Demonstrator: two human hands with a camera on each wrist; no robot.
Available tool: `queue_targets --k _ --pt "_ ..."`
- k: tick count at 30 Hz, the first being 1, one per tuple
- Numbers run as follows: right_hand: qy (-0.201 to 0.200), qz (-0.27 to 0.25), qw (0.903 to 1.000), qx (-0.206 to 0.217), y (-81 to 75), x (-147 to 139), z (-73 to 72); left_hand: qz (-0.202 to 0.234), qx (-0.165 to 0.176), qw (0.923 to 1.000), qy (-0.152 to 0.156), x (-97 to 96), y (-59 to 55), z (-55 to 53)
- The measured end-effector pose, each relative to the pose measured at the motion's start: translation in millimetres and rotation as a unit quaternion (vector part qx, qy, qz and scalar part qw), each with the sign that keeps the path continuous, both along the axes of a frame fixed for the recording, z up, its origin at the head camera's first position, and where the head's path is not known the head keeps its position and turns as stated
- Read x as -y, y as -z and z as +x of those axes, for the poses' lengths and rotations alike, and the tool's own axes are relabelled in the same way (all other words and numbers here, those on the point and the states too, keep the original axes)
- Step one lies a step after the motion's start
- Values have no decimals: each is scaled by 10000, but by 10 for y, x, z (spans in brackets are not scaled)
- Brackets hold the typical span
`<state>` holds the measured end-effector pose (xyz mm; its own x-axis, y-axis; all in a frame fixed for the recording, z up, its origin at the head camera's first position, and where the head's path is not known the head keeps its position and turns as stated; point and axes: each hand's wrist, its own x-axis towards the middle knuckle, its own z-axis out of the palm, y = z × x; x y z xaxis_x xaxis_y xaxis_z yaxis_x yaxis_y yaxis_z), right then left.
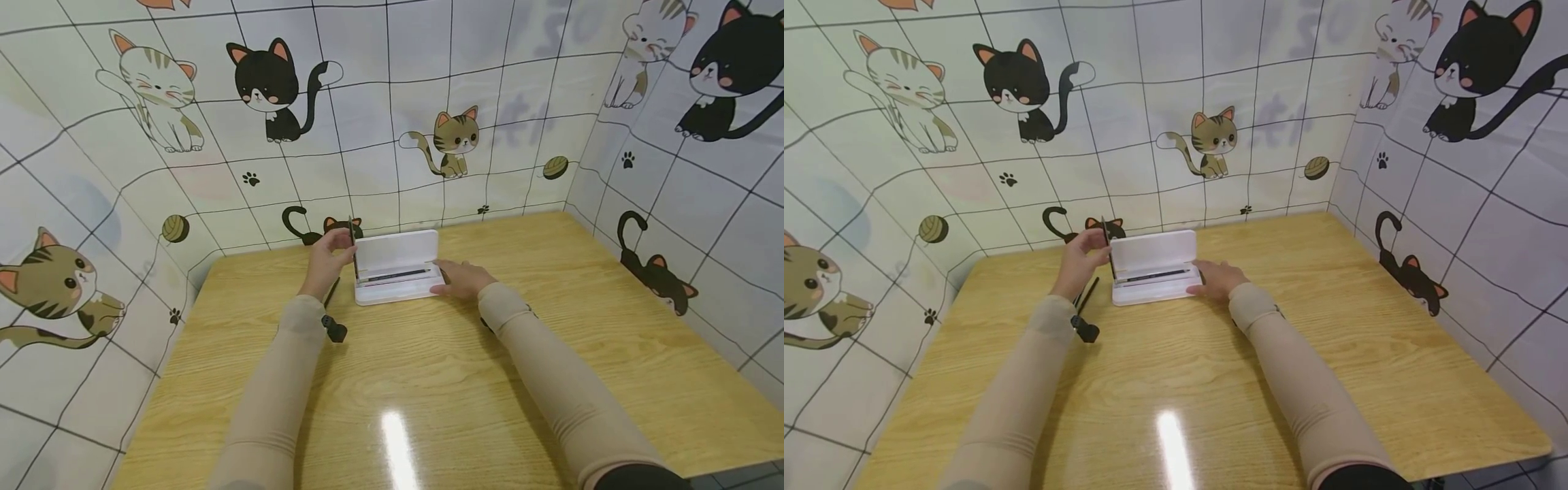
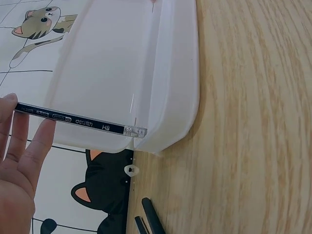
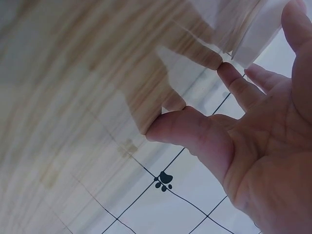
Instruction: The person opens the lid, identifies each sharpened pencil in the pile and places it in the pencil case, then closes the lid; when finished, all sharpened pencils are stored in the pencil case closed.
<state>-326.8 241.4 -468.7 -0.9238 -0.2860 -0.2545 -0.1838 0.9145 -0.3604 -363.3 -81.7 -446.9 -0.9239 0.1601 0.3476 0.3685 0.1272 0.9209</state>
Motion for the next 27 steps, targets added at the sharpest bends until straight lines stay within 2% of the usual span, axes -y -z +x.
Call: queue_targets --k 8,13,18,24,27 --pt "40 -10 10000 36 -7 10 2 -186 -141 9997 -67 0 95 -48" --pt "49 -6 10000 16 -18 8 8 -385 -279 9989 -45 -39 95 -61" --pt "100 8 9999 35 -6 18 6 -680 -275 9972 -125 -72 105 -69" --pt "112 13 9999 -8 -8 25 20 -1531 -792 9850 -4 -128 99 -106" --pt "100 11 9999 -6 2 21 21 -1855 -881 9786 147 -163 115 -127"
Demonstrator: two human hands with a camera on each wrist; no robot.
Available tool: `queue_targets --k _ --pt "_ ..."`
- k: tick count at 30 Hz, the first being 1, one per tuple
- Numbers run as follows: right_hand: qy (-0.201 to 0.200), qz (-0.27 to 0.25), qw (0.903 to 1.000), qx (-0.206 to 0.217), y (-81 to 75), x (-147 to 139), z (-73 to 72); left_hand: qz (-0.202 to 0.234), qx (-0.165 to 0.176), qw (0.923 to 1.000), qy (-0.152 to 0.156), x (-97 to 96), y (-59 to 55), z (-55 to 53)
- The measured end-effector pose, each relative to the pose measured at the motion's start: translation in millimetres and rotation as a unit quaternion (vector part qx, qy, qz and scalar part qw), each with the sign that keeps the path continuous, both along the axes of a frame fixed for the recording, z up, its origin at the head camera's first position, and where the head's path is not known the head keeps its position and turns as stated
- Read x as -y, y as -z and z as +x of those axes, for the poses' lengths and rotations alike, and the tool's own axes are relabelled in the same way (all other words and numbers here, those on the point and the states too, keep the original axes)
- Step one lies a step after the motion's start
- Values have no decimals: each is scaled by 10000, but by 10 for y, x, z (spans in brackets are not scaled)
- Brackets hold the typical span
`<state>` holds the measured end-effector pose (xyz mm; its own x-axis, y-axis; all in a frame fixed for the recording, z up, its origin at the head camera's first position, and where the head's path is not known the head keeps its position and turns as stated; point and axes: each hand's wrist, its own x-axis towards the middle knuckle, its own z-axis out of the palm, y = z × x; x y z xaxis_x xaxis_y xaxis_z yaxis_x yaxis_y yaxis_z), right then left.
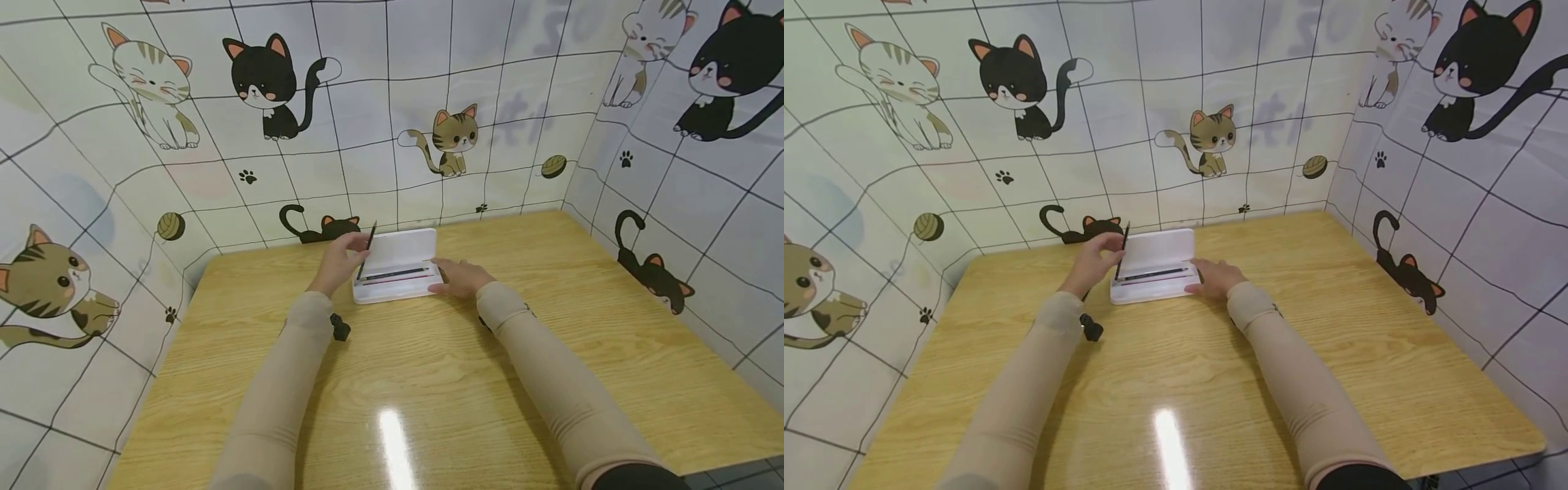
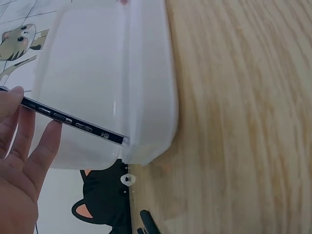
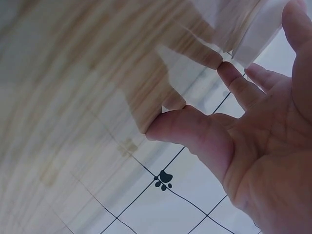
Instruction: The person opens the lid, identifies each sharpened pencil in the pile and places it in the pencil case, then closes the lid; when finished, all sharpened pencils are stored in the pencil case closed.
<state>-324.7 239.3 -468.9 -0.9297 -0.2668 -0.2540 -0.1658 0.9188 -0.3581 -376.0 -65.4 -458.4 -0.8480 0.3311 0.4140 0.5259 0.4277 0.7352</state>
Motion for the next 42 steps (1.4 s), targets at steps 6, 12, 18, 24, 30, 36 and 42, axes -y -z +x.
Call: queue_targets --k 6,12,18,24,30,36,42 --pt "-25 -21 10000 6 -3 8 -8 -413 63 9991 117 -46 52 -19" --pt "-41 40 9999 -83 -17 10 -22 -568 26 9982 169 -75 61 -49" --pt "-82 71 9999 -113 -22 16 -30 -952 -213 9949 250 -85 44 -90" --pt "-28 128 9998 -128 -33 12 -25 -1112 -180 9931 333 -106 60 -123" --pt "9 85 10000 -14 -8 -4 -31 -1169 167 9924 344 -165 60 -104" --pt "-16 108 9999 -60 10 -15 -34 -1521 234 9866 544 -247 118 -136" --pt "-36 170 9998 -109 26 -26 -40 -2069 227 9765 554 -311 179 -176"
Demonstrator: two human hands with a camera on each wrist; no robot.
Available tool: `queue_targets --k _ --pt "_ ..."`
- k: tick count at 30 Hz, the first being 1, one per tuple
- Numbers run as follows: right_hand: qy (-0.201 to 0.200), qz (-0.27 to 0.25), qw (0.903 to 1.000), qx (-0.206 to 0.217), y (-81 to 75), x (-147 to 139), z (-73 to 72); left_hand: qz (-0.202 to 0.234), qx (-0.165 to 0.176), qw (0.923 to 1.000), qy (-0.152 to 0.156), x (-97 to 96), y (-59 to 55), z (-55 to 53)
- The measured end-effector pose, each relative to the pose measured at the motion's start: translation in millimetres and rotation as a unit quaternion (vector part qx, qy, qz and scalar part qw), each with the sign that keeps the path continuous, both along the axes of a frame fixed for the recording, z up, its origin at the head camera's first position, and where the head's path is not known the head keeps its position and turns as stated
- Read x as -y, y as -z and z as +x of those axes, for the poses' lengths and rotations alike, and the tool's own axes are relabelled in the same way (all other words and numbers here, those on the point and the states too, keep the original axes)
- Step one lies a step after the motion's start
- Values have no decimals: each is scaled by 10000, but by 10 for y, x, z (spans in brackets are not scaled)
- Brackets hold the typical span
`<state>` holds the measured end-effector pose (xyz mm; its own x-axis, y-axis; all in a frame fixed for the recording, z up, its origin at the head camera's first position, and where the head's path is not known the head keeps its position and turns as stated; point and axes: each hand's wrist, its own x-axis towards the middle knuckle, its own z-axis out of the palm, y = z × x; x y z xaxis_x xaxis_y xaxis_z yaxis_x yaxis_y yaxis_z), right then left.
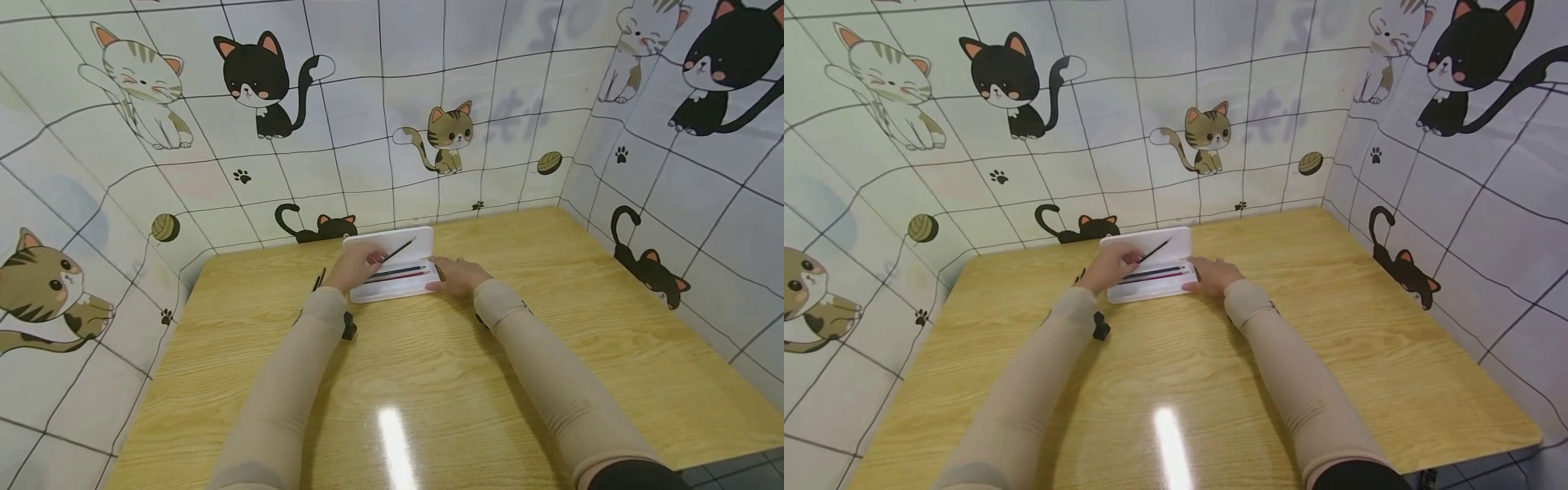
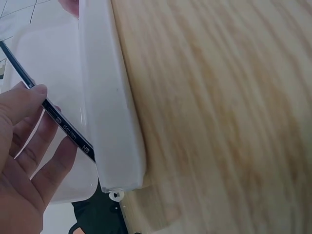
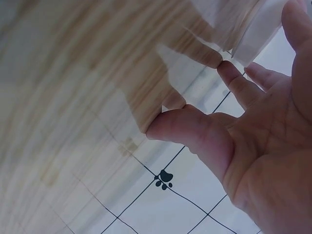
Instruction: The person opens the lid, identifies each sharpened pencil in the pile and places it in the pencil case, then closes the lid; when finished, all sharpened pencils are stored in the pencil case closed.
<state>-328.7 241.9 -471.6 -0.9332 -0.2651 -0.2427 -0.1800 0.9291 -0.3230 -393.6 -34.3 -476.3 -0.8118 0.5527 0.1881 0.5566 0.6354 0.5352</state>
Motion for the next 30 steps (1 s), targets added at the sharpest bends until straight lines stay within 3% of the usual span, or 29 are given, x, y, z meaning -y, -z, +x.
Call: queue_targets --k 7,15,30 --pt "22 56 10000 -21 15 -3 -23 -389 12 9992 49 -58 -15 17" --pt "30 61 10000 -36 16 4 -18 -854 -109 9961 -182 -161 5 70" --pt "60 45 10000 45 10 1 -24 -1063 4 9941 -214 -199 78 5"
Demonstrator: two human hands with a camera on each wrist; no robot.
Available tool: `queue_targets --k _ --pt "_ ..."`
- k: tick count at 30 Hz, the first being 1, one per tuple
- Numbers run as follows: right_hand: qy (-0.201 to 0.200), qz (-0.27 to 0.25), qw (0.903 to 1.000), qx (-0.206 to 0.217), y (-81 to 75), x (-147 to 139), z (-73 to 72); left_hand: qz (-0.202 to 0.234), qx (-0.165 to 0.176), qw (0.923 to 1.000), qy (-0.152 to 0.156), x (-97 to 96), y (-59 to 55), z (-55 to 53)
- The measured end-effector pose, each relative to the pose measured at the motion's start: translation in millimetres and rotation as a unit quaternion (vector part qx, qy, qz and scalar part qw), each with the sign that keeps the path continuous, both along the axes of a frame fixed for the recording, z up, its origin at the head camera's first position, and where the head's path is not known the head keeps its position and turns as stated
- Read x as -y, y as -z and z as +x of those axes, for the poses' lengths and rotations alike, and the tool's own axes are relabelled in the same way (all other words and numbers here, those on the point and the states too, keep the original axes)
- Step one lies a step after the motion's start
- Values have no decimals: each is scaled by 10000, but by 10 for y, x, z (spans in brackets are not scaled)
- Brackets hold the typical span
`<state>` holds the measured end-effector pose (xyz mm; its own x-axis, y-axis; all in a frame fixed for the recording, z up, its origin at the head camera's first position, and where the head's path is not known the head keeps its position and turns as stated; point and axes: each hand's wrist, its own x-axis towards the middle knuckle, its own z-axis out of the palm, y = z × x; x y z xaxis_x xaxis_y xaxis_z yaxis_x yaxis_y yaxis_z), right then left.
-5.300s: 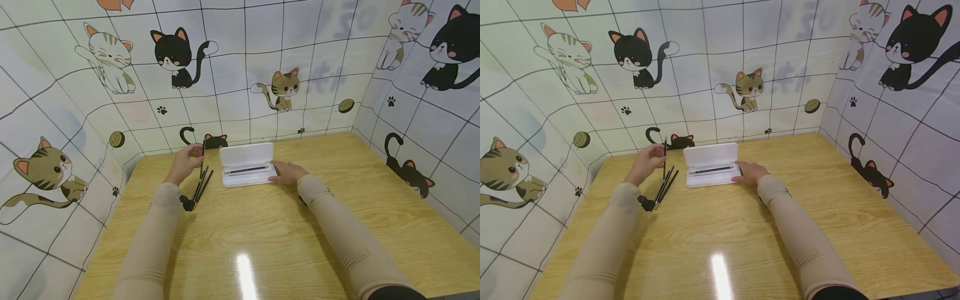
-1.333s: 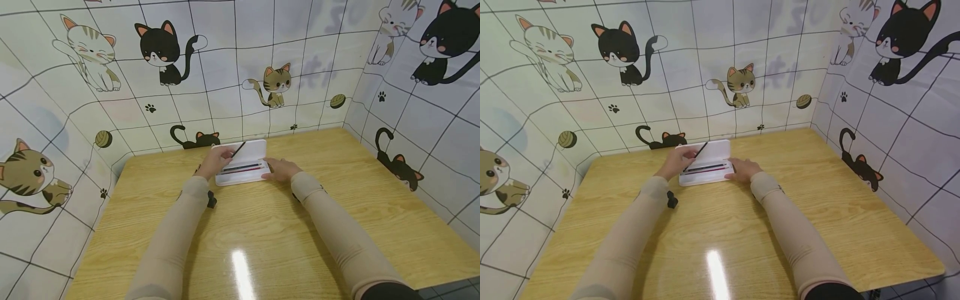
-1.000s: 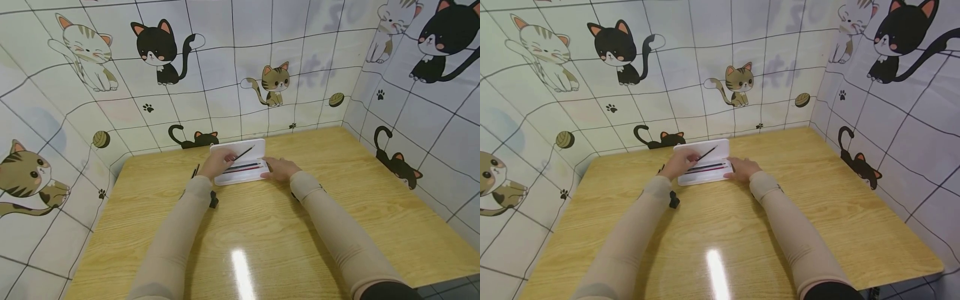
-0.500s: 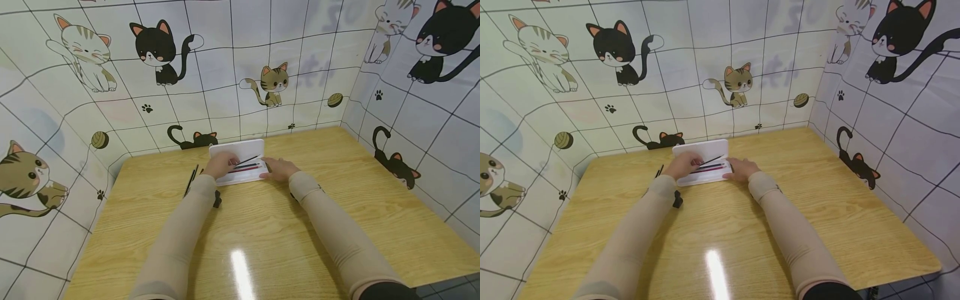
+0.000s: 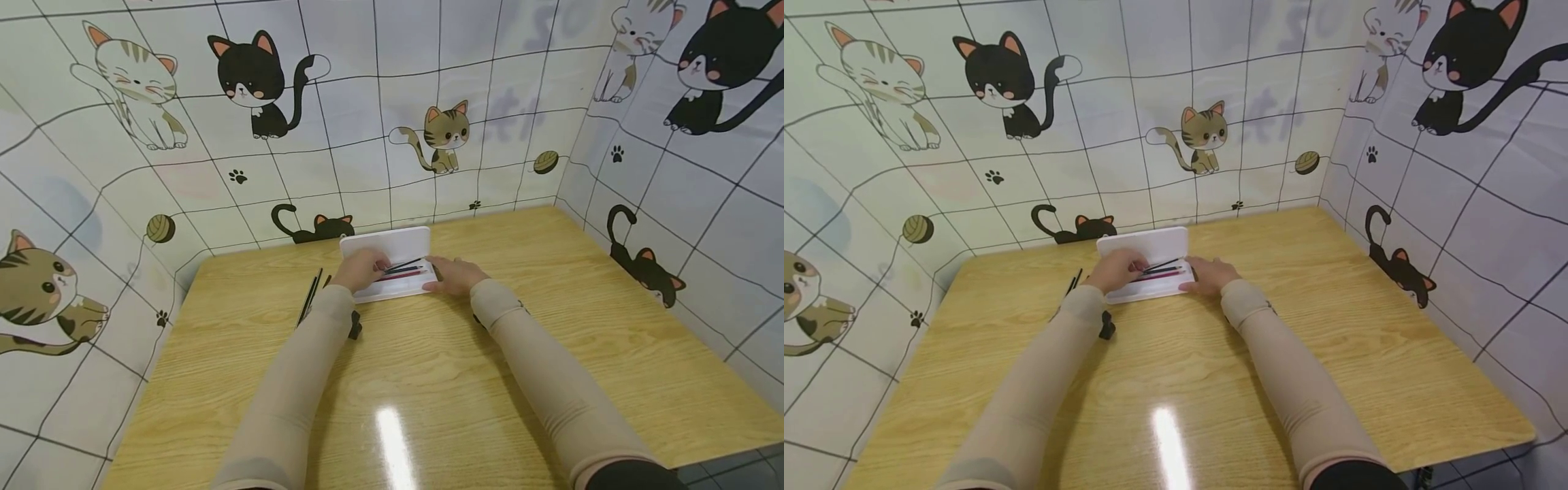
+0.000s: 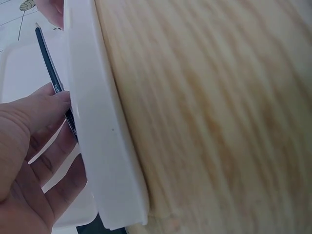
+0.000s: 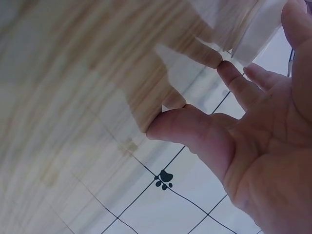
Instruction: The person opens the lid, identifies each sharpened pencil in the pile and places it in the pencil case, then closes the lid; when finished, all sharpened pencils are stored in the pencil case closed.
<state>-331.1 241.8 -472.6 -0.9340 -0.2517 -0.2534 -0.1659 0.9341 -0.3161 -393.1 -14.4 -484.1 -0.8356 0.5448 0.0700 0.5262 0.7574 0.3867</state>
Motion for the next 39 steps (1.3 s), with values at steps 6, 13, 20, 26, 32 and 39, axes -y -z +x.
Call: queue_targets --k 6,13,20,26,32,39 --pt "61 -193 9998 -92 -4 3 -3 -132 -55 9999 40 -17 -4 -3" --pt "69 -272 9996 -99 -4 2 0 -266 -120 9995 100 -37 -7 13" --pt "51 -244 9996 -116 -6 2 -7 -175 -90 9998 61 -19 -23 23" --pt "12 -176 9998 -125 8 3 -25 89 -141 9998 144 34 -99 44" --pt "5 -229 9997 -80 8 17 -22 330 -404 9982 295 169 -256 130" --pt "-8 -224 9997 -35 13 -9 -23 1414 -1587 9771 63 441 -435 180"
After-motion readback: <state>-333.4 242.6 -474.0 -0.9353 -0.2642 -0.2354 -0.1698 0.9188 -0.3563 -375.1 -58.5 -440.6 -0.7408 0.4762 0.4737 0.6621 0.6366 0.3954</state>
